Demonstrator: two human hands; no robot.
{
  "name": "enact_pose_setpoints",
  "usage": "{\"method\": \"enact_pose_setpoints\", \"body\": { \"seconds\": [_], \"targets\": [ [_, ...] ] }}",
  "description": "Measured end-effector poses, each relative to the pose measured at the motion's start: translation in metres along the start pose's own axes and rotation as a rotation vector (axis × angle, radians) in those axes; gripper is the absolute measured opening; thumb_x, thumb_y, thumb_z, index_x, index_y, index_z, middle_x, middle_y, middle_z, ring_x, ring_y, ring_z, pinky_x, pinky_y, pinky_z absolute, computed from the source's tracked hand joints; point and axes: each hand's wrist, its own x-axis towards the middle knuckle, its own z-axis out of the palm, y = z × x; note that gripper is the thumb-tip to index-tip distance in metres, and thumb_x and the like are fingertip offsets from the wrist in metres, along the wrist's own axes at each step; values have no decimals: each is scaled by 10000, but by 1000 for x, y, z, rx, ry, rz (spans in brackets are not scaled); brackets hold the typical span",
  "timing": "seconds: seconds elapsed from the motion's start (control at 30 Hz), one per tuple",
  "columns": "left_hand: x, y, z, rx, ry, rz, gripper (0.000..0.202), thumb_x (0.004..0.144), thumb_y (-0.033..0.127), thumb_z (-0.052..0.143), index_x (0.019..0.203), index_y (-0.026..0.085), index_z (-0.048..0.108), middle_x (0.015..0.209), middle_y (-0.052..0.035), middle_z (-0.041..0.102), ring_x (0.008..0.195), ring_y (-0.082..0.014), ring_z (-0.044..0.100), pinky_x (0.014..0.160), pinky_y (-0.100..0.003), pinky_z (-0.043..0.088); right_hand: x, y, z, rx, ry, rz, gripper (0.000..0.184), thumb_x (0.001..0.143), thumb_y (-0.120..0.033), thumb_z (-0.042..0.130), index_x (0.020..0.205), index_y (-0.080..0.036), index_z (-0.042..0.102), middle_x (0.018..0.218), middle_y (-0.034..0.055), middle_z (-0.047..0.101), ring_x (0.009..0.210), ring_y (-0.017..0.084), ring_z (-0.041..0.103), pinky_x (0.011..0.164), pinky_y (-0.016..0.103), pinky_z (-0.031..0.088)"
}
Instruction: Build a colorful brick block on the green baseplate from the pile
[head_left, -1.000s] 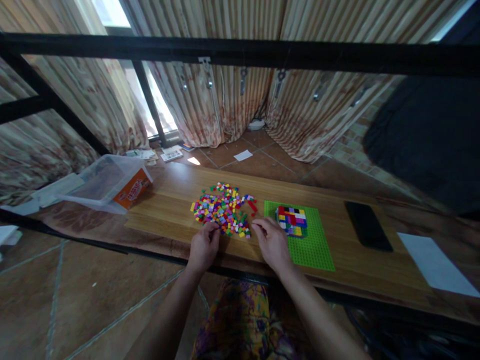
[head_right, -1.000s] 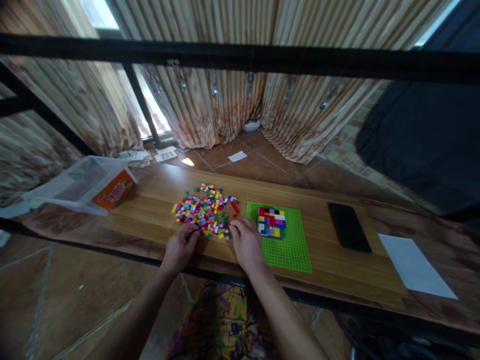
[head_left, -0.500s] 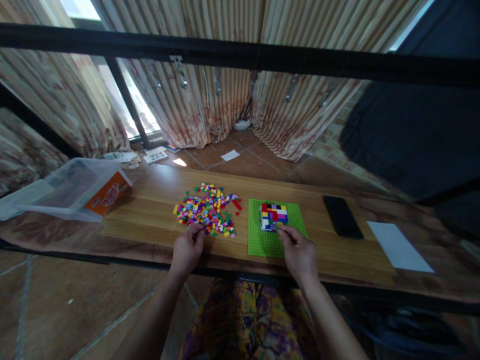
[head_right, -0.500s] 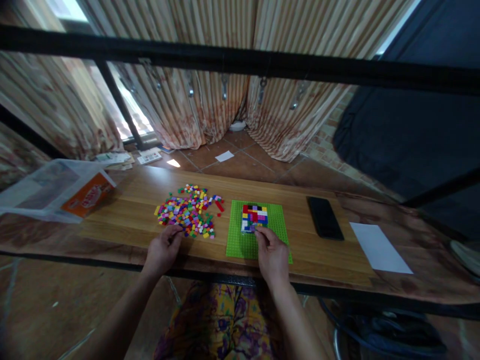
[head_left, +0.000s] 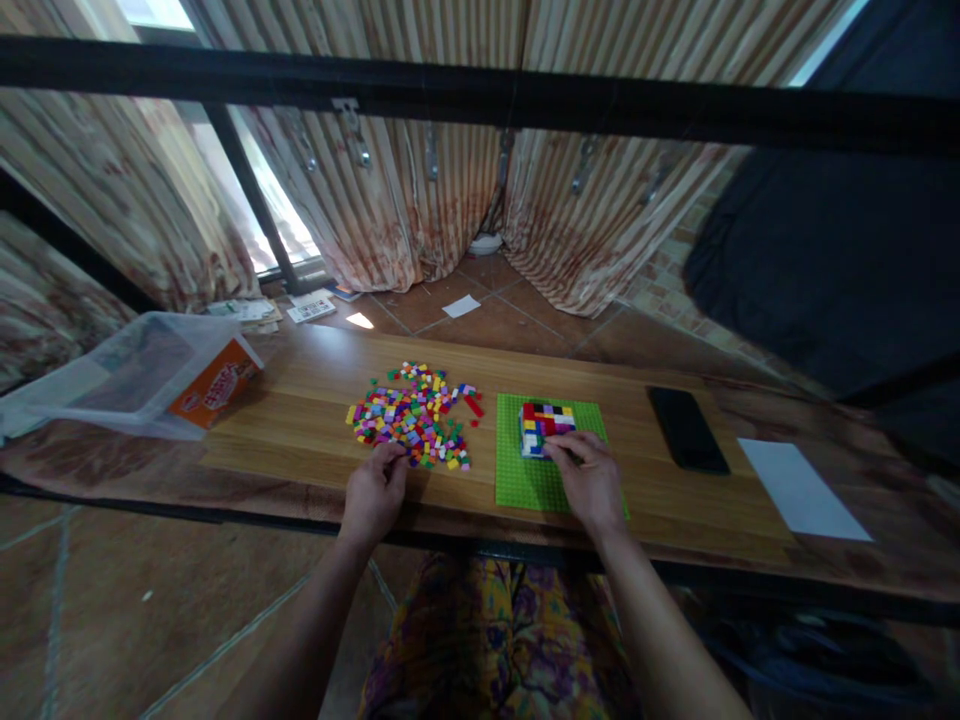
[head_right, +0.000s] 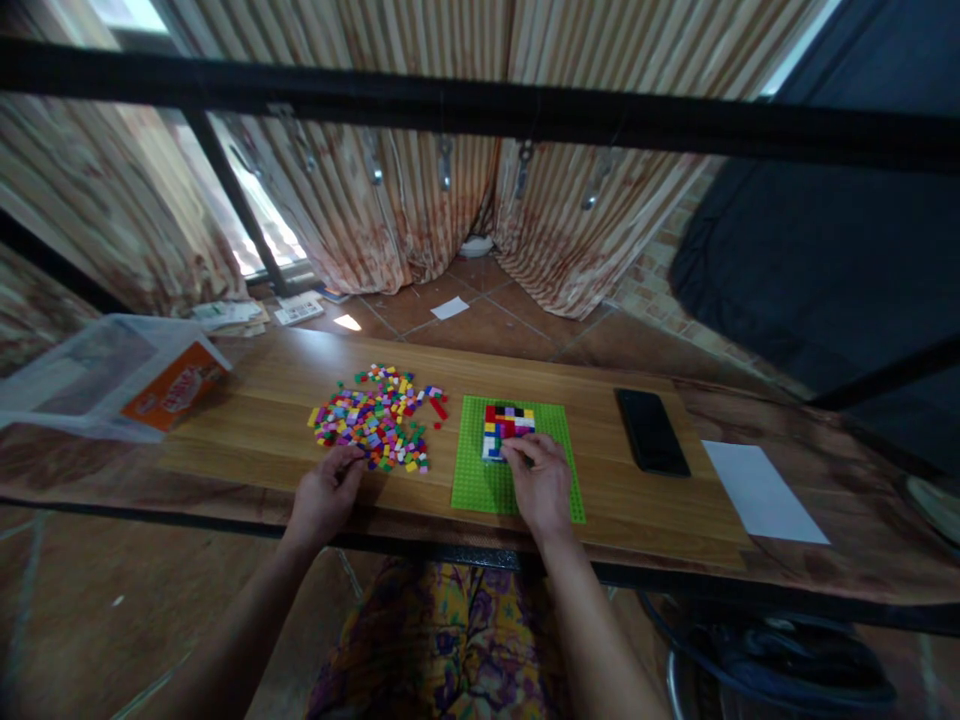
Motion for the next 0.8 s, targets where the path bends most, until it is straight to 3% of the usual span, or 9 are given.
{"method": "enact_pose_setpoints", "body": {
  "seconds": [0.33,0.47,0.63,0.8],
  "targets": [
    [-1,0,0,-5,19,22,218,824,352,485,918,218,629,811,-25,712,723,-180,667,663,-260,493,-5,-10,5,-28,79,22,192,795,-377,624,805,-226,742,821,55,727,795,223,603,755,366,465],
    [0,0,1,-11,13,15,212,825,353,484,905,221,629,818,-26,712,734,-182,667,667,-261,492,-5,-7,9,13,98,102,202,761,-375,647,838,-211,737,830,60,728,770,212,625,773,377,482],
    [0,2,0,-27,12,16,199,821,343,488,898,222,625,833,-23,714,744,-178,667,689,-255,499,8,-5,10,180,14,267,218,685,-329,679,844,-182,709,800,63,731,702,199,665,695,343,512],
    [0,2,0,-16,0,2,203,823,346,488,912,222,622,829,-24,712,739,-180,667,672,-253,494,21,-2,8,110,-63,296,177,629,-288,694,773,-186,689,735,45,720,643,182,657,653,316,507]
  ]
}}
